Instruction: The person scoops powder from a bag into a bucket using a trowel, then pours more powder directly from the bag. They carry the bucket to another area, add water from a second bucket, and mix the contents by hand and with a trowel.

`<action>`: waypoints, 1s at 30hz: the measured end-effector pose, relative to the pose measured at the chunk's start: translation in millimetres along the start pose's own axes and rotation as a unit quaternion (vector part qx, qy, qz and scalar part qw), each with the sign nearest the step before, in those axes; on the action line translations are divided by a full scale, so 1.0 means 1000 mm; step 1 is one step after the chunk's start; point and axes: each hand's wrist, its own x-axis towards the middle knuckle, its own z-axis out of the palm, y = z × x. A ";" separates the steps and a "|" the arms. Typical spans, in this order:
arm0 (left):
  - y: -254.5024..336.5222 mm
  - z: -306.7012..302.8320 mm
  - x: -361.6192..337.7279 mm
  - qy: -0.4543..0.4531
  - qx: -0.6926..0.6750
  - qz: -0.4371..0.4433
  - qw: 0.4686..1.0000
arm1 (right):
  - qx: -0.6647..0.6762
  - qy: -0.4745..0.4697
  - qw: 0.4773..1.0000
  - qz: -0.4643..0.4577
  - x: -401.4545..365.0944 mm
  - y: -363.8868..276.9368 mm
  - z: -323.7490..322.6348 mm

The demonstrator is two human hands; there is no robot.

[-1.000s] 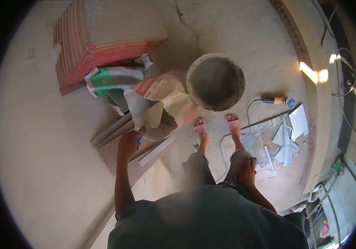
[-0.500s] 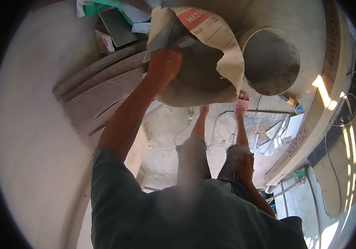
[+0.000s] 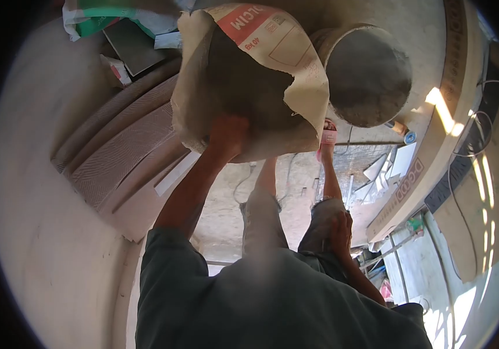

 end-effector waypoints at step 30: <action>0.018 -0.051 -0.095 0.142 -0.382 -0.031 0.913 | -0.095 0.003 0.983 -0.156 0.024 -0.058 -0.031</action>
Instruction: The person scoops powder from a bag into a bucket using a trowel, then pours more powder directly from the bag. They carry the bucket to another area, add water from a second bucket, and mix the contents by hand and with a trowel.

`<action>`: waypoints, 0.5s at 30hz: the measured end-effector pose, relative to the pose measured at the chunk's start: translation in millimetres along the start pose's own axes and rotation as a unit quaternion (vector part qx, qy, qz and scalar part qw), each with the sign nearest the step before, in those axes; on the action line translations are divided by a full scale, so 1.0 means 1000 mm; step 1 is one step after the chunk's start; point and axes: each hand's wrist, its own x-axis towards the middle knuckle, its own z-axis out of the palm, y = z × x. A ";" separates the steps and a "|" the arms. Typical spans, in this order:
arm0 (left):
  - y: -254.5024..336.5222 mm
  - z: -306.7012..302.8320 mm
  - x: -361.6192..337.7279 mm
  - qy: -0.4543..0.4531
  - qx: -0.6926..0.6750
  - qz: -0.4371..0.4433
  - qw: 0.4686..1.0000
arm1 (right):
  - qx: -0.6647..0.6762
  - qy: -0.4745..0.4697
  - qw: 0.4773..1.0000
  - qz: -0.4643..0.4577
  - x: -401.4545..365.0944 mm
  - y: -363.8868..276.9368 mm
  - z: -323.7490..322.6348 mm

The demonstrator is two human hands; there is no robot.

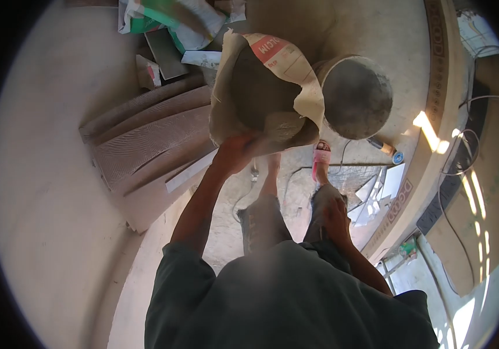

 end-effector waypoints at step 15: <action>0.125 -0.042 -0.023 -0.045 -0.035 -0.116 0.992 | 0.101 -0.014 0.990 0.097 -0.012 -0.009 -0.042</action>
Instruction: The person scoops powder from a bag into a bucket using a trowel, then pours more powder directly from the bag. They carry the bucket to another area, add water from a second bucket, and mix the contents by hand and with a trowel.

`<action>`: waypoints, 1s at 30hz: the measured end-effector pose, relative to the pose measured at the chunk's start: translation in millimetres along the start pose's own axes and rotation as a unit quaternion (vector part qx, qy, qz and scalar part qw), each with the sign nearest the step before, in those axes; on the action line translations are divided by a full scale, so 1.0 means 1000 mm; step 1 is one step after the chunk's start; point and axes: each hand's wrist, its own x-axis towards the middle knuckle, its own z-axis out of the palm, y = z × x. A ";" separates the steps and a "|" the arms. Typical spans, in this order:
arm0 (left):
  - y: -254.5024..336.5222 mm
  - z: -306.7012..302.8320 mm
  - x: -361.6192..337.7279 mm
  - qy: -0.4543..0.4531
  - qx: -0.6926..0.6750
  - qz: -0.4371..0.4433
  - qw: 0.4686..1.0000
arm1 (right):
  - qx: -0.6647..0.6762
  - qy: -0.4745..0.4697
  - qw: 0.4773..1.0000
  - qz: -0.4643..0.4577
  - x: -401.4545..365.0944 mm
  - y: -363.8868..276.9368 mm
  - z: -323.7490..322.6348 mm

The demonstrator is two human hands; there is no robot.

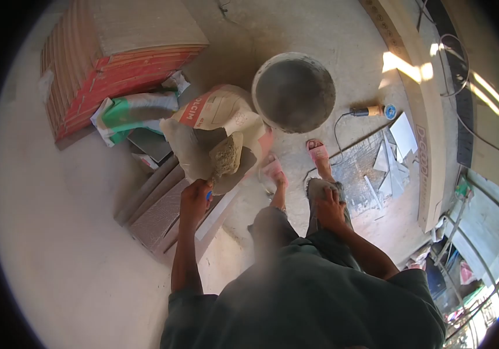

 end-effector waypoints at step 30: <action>0.195 0.197 0.139 -0.062 0.350 -0.146 0.923 | 0.190 0.032 0.974 0.117 -0.017 0.146 -0.004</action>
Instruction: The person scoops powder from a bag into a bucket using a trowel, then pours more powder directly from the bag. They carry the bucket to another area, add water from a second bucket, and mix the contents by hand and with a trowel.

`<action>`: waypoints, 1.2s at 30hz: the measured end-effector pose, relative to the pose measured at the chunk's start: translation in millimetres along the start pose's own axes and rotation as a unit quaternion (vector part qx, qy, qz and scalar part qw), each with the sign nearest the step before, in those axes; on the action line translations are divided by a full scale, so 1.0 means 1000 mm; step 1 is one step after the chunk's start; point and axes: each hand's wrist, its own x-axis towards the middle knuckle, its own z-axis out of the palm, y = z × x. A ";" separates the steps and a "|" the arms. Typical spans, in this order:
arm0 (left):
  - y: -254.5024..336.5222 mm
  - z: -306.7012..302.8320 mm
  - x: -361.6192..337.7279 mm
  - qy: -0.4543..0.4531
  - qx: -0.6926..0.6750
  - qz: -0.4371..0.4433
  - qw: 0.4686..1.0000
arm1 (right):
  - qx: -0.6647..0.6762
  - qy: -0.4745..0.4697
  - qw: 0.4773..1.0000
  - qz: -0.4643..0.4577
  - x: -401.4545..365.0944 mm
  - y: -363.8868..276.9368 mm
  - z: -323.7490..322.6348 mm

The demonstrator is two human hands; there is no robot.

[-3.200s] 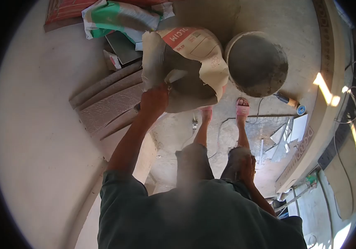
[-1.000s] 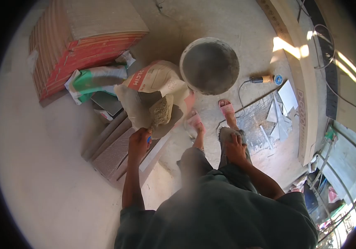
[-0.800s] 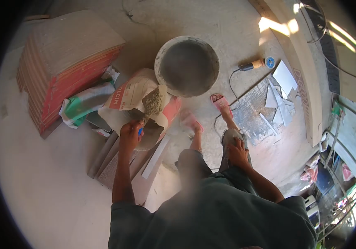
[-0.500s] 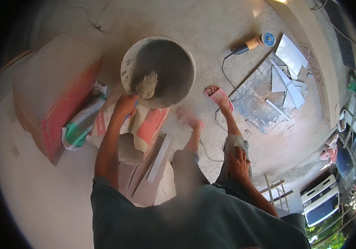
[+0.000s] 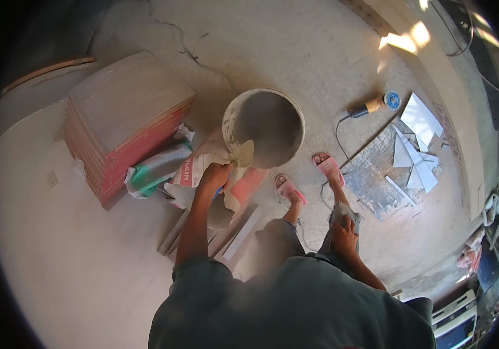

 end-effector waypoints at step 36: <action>-0.216 0.062 -0.113 0.018 -0.697 -0.031 0.716 | 0.372 -0.126 0.910 -0.135 0.284 -0.091 0.014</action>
